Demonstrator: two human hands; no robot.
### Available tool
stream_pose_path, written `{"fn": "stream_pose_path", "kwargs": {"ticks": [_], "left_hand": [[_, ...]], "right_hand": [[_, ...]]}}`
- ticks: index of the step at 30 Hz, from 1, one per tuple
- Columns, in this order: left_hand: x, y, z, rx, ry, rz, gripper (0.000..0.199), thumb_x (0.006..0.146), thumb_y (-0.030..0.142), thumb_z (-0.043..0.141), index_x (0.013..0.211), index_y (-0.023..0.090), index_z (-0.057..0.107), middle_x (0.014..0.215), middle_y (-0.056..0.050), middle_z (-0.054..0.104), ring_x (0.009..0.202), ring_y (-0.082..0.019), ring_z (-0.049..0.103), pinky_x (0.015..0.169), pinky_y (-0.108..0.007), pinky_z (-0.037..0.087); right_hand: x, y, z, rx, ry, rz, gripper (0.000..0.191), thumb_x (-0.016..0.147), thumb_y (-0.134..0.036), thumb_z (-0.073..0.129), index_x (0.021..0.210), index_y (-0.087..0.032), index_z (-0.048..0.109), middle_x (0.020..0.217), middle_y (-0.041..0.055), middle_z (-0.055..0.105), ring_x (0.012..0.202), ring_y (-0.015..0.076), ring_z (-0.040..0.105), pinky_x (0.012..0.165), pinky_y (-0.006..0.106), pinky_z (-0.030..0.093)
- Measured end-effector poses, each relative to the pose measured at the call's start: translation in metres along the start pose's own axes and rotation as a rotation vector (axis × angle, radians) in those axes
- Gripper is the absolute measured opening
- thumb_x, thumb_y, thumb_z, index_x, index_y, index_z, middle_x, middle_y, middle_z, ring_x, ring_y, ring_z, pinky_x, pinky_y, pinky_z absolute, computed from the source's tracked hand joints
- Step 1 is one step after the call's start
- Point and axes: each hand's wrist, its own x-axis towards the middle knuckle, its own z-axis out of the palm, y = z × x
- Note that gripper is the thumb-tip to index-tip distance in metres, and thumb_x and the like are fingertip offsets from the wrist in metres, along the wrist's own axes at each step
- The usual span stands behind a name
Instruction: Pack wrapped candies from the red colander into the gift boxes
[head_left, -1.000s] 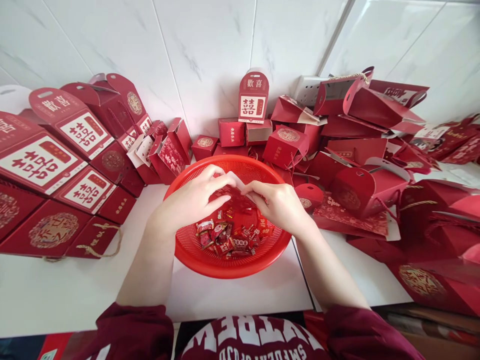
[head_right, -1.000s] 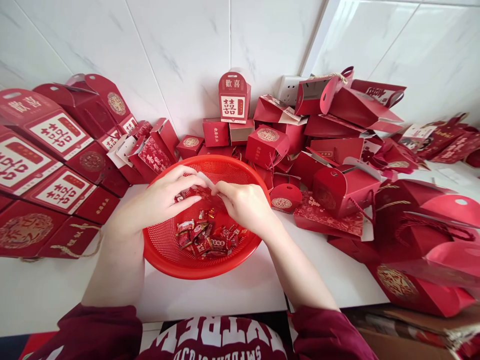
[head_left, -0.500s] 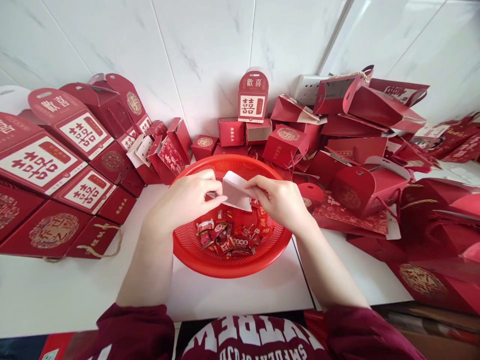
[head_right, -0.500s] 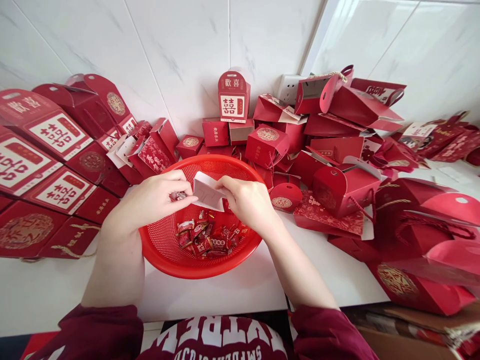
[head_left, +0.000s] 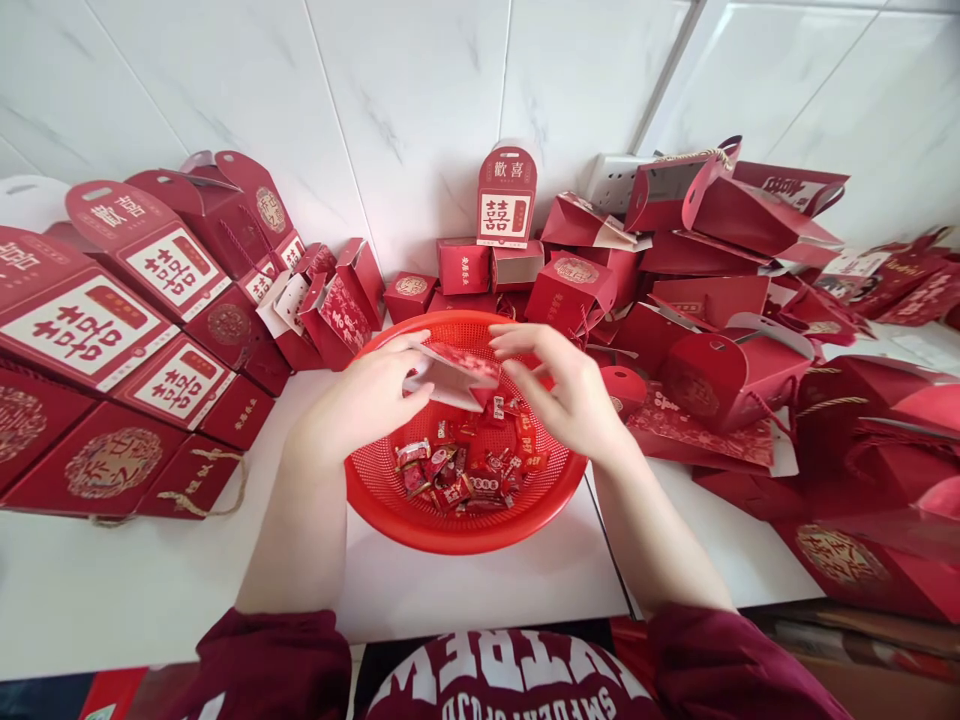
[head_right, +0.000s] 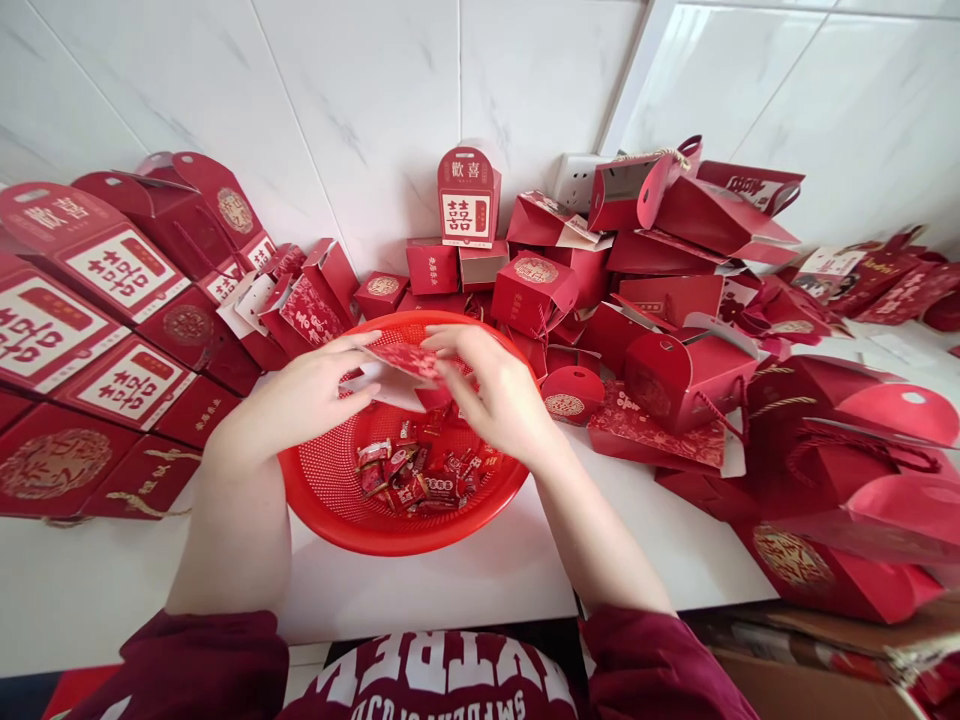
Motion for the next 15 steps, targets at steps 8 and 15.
{"fn": "stream_pose_path", "kwargs": {"ticks": [8,15], "left_hand": [[-0.002,-0.024,-0.019,-0.06,0.374,-0.104,0.045,0.082,0.038,0.069,0.123,0.019,0.062,0.135,-0.008,0.054,0.101,-0.022,0.063,0.091,-0.037,0.055],[0.006,-0.035,-0.008,-0.189,0.381,-0.089,0.052,0.084,0.038,0.069,0.13,0.019,0.057,0.137,-0.01,0.051,0.114,-0.024,0.058,0.099,-0.04,0.053]], "right_hand": [[0.055,0.05,0.01,-0.503,-0.506,0.205,0.027,0.098,-0.015,0.04,0.111,-0.019,0.064,0.12,0.0108,0.067,0.108,0.024,0.064,0.091,0.038,0.049],[0.062,0.096,0.083,-0.587,-0.866,0.28,0.022,0.096,-0.034,0.063,0.108,-0.016,0.066,0.108,0.008,0.068,0.092,0.0182,0.067,0.082,0.037,0.057]]}}
